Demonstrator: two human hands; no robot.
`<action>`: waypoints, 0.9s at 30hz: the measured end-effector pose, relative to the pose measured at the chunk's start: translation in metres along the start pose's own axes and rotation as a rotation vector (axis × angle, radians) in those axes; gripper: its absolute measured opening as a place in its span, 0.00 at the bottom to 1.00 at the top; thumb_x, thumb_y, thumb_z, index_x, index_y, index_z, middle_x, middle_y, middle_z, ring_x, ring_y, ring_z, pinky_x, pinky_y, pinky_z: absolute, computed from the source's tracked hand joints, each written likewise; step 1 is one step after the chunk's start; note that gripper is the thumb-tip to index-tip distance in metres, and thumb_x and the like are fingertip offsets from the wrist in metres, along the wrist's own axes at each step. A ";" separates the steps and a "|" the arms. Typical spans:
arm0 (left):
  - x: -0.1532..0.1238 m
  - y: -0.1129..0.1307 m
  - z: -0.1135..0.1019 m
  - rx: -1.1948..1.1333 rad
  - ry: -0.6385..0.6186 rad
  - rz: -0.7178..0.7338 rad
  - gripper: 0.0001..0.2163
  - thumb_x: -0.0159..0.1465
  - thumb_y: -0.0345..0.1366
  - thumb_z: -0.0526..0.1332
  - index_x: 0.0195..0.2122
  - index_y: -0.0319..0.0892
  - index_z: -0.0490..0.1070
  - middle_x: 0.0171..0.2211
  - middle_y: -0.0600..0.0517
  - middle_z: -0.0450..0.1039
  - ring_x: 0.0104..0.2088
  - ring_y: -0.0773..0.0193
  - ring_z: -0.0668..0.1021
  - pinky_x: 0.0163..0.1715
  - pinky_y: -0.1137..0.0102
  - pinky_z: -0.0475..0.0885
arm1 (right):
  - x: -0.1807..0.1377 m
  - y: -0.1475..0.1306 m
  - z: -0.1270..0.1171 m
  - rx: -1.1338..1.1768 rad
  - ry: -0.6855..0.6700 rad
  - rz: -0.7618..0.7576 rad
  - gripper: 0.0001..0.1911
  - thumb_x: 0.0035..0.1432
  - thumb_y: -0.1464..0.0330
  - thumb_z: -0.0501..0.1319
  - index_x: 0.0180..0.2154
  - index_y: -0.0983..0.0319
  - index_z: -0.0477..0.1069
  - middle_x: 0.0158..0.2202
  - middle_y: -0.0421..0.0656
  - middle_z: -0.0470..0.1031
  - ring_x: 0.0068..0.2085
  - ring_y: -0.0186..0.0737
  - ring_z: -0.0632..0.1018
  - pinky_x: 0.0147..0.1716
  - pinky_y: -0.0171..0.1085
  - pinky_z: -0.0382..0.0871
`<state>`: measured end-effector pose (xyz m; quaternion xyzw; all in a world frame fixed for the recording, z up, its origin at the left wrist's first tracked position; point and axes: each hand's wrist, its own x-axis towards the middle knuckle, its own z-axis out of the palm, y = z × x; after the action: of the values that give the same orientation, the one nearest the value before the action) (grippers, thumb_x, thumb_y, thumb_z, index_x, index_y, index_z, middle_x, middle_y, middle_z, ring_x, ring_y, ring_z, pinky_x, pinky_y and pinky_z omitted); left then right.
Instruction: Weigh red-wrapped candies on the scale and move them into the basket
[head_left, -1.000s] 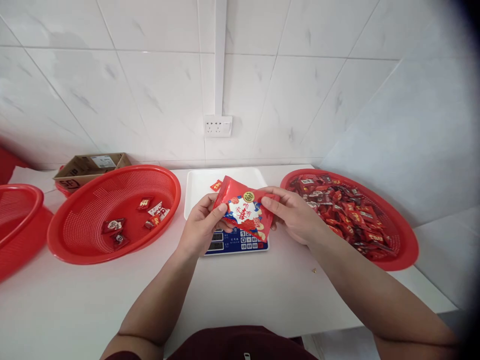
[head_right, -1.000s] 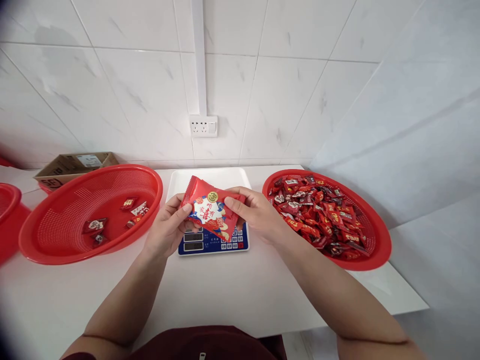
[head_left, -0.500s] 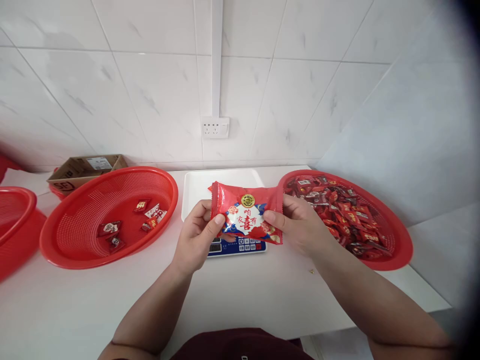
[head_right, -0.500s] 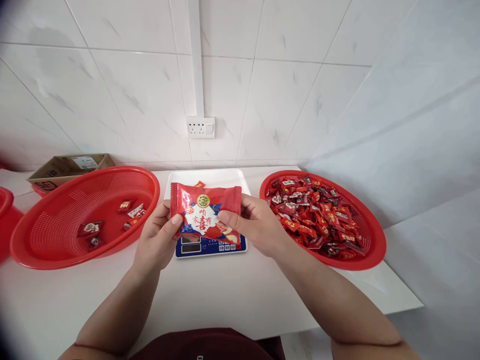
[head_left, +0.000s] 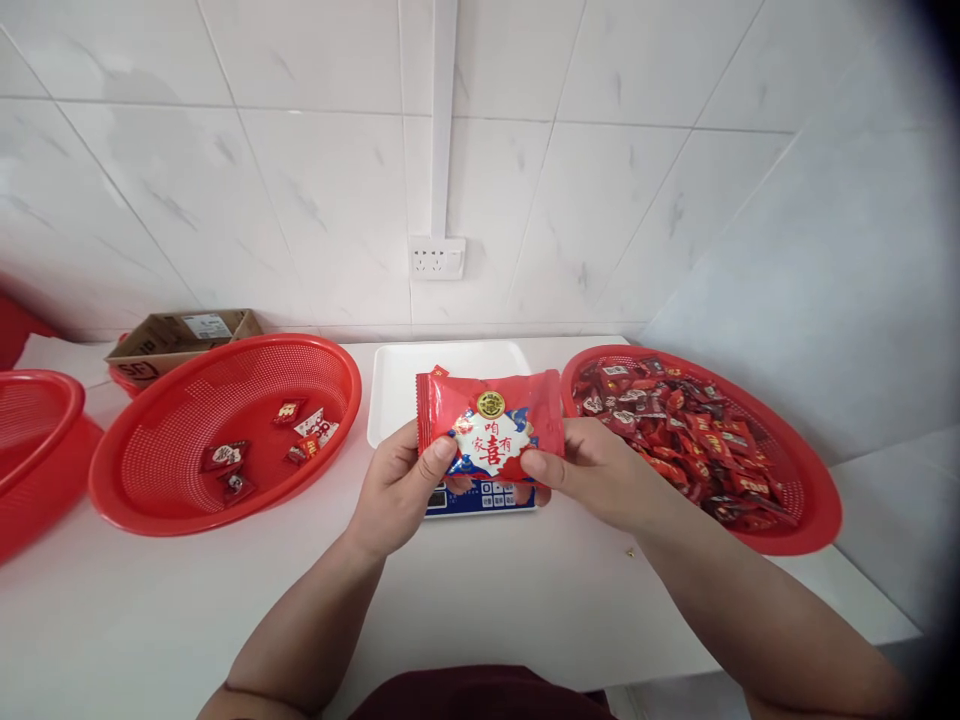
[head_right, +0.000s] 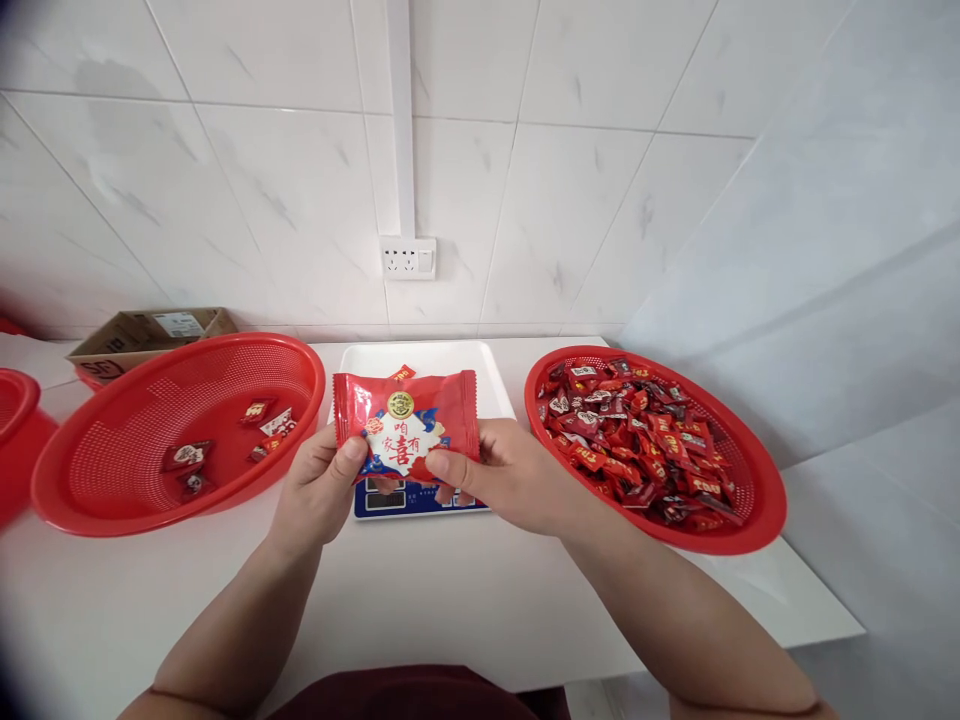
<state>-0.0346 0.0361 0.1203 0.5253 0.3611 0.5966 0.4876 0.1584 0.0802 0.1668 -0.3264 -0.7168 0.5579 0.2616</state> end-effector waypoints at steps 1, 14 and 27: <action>0.000 -0.001 0.000 -0.014 0.005 -0.008 0.15 0.61 0.48 0.57 0.37 0.42 0.72 0.32 0.50 0.76 0.27 0.63 0.77 0.24 0.70 0.73 | -0.001 0.000 0.001 -0.039 0.003 0.013 0.21 0.53 0.51 0.58 0.29 0.63 0.72 0.24 0.42 0.74 0.25 0.34 0.74 0.22 0.32 0.68; 0.018 0.006 -0.011 0.304 0.418 0.308 0.14 0.64 0.46 0.52 0.48 0.47 0.63 0.49 0.48 0.66 0.51 0.59 0.69 0.51 0.62 0.64 | 0.043 0.039 -0.020 0.062 0.293 0.112 0.23 0.50 0.49 0.59 0.28 0.65 0.72 0.25 0.45 0.76 0.23 0.33 0.74 0.20 0.31 0.65; 0.017 0.007 -0.017 0.381 0.341 0.273 0.15 0.65 0.44 0.51 0.51 0.46 0.61 0.49 0.47 0.66 0.54 0.58 0.67 0.54 0.60 0.61 | 0.067 0.062 -0.047 -0.517 0.204 0.221 0.27 0.58 0.52 0.53 0.52 0.62 0.65 0.41 0.48 0.76 0.32 0.38 0.78 0.27 0.33 0.69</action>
<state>-0.0524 0.0522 0.1280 0.5433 0.4693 0.6577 0.2279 0.1602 0.1709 0.1182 -0.5126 -0.7653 0.3462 0.1779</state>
